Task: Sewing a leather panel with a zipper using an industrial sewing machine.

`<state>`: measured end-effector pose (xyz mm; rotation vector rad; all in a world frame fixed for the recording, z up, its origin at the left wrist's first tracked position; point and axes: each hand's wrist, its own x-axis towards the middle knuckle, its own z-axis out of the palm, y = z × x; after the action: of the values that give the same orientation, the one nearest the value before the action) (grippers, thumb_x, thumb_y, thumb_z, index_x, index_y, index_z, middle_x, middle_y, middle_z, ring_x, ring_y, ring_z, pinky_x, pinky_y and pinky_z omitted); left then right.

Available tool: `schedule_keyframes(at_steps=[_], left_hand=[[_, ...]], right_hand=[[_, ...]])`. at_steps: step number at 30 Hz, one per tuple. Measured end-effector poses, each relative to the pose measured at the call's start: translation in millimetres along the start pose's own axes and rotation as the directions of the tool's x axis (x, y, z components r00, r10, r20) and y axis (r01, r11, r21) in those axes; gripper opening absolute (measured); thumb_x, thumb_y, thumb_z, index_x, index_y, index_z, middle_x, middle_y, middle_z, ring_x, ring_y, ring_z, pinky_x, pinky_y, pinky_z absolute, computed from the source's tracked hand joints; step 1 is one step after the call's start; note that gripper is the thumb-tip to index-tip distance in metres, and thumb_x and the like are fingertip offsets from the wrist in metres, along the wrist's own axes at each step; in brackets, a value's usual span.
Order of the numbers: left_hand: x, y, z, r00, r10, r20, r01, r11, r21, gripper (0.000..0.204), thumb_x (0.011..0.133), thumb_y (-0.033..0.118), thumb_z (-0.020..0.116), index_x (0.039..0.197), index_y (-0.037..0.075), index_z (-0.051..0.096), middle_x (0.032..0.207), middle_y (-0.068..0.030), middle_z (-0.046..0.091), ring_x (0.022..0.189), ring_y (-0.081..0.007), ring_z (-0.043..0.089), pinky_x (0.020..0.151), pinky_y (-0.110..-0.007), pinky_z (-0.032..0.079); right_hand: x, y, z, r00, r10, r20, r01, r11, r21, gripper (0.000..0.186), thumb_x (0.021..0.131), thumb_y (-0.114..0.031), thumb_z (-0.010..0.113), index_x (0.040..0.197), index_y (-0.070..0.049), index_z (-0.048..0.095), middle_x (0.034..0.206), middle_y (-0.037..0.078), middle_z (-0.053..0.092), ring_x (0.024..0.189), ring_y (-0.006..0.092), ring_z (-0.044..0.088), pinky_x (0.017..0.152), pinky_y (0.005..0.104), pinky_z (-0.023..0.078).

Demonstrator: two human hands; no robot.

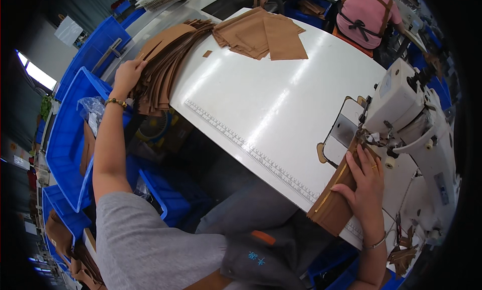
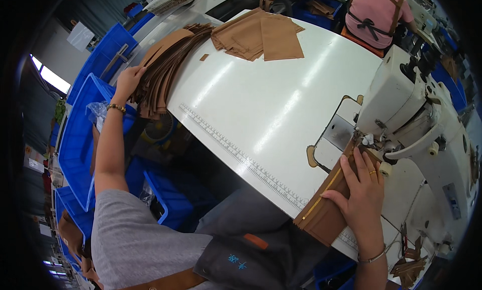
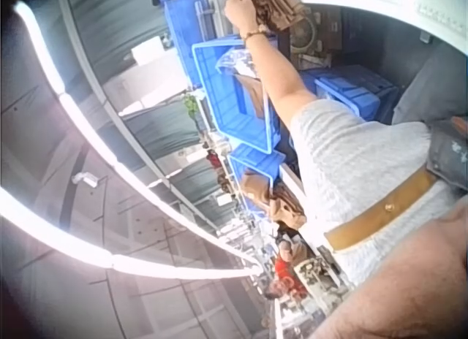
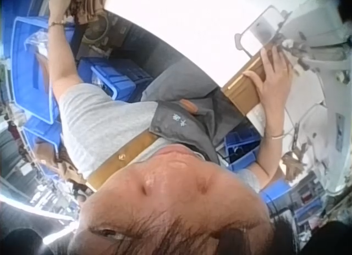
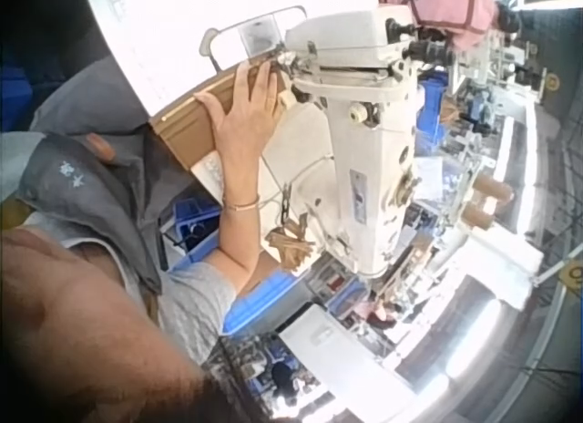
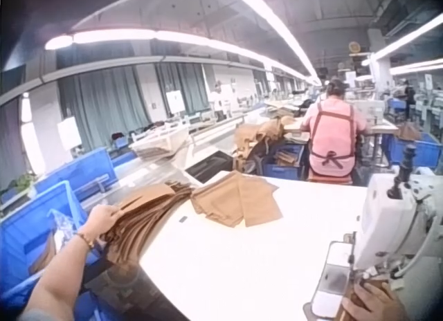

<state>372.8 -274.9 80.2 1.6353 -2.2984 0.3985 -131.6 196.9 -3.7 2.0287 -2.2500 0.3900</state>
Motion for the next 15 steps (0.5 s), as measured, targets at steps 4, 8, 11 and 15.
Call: schedule_keyframes(at_steps=[4,8,11,15], left_hand=[[1.2,-4.6,-3.1,0.989,0.140,-0.048,-0.145,0.984,-0.108,0.028,0.101,0.030,0.062,0.109,0.008,0.078,0.097,-0.0195,0.075,0.094,-0.0434,0.070,0.084,-0.053,0.055],[0.0,6.6,-20.0,0.985,0.170,-0.037,-0.161,0.972,0.173,0.025,0.100,0.027,0.062,0.107,0.009,0.078,0.100,-0.0178,0.075,0.094,-0.0411,0.071,0.084,-0.052,0.056],[14.0,38.8,-57.2,0.994,0.099,-0.043,-0.080,0.942,0.325,0.024,0.101,0.025,0.059,0.098,0.006,0.074,0.100,-0.0166,0.074,0.097,-0.0401,0.071,0.084,-0.053,0.056],[-0.2,136.7,-97.8,0.949,0.315,0.000,-0.314,0.946,0.085,0.040,0.099,0.014,0.061,0.138,0.005,0.061,0.093,-0.0225,0.071,0.092,-0.0424,0.068,0.082,-0.051,0.053]], right_hand=[[0.5,0.4,0.3,1.000,-0.009,-0.020,0.009,1.000,0.003,0.087,0.079,-0.065,0.075,0.143,-0.006,0.064,0.155,0.022,0.053,0.143,0.0415,0.048,0.116,0.0569,0.035],[2.1,-0.5,0.1,0.998,-0.039,-0.057,0.038,0.999,-0.011,0.087,0.077,-0.064,0.077,0.141,-0.006,0.066,0.153,0.022,0.055,0.142,0.0406,0.050,0.111,0.0530,0.038],[1.8,-1.0,-0.1,0.999,-0.011,-0.048,0.010,1.000,-0.008,0.086,0.077,-0.065,0.077,0.139,-0.006,0.067,0.152,0.022,0.056,0.140,0.0402,0.052,0.110,0.0510,0.039],[0.3,0.7,1.6,0.998,-0.002,-0.057,-0.001,0.999,-0.043,0.088,0.077,-0.068,0.075,0.139,-0.006,0.067,0.151,0.022,0.057,0.138,0.0397,0.054,0.111,0.0524,0.040]])
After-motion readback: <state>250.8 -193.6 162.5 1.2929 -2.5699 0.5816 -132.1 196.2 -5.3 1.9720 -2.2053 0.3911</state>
